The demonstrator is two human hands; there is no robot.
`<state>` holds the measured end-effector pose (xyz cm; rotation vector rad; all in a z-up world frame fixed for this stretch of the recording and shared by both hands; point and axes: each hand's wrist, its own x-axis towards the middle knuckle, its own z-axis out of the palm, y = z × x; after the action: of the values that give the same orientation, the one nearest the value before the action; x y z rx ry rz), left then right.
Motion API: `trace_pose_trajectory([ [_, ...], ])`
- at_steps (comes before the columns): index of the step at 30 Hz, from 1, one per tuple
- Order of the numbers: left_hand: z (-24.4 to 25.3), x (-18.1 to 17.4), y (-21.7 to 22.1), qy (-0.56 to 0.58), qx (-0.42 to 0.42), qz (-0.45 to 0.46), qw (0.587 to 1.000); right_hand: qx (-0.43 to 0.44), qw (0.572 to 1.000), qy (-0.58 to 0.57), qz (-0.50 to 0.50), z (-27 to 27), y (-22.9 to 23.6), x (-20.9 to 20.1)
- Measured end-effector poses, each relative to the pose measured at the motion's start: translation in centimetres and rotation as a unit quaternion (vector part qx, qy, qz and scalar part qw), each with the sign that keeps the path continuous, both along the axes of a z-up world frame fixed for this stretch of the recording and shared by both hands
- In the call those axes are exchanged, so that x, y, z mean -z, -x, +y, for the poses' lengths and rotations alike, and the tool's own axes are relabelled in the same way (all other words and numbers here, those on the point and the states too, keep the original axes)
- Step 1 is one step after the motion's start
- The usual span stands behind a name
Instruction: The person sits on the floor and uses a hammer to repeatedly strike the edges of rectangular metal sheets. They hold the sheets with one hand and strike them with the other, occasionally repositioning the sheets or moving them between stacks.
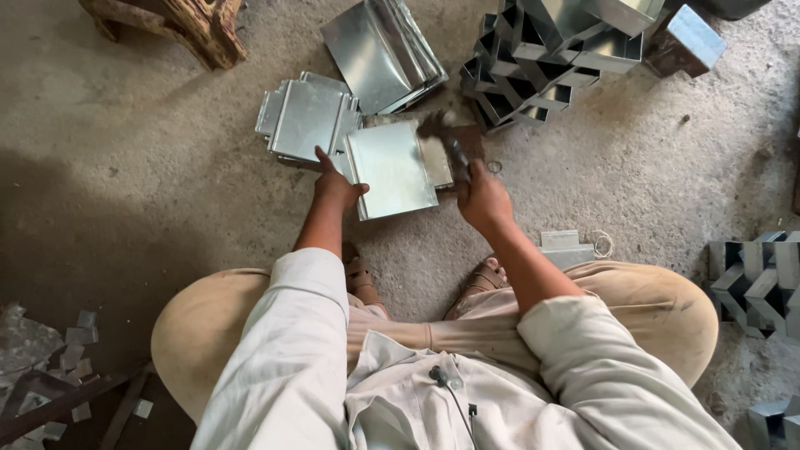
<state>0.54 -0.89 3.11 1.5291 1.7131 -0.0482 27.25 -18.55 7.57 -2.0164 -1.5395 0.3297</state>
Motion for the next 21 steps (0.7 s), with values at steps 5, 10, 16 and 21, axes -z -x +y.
trace_pose_trajectory([
  [5,-0.8,-0.6,0.2,0.076,0.028,0.045,0.996,0.062,0.93,-0.184,0.311,2.1,-1.5,-3.0],
  [10,-0.9,0.0,0.3,0.049,0.03,0.033,0.998,-0.001,0.964,-0.26,0.061,0.4,-0.2,-0.9],
  [16,0.1,1.2,-0.2,0.035,0.026,0.043,0.998,-0.006,0.999,-0.025,-0.034,0.3,1.2,-2.0],
  [21,-1.1,1.0,0.9,0.039,0.057,0.031,0.997,0.001,0.956,-0.274,0.106,1.0,0.8,-5.3],
])
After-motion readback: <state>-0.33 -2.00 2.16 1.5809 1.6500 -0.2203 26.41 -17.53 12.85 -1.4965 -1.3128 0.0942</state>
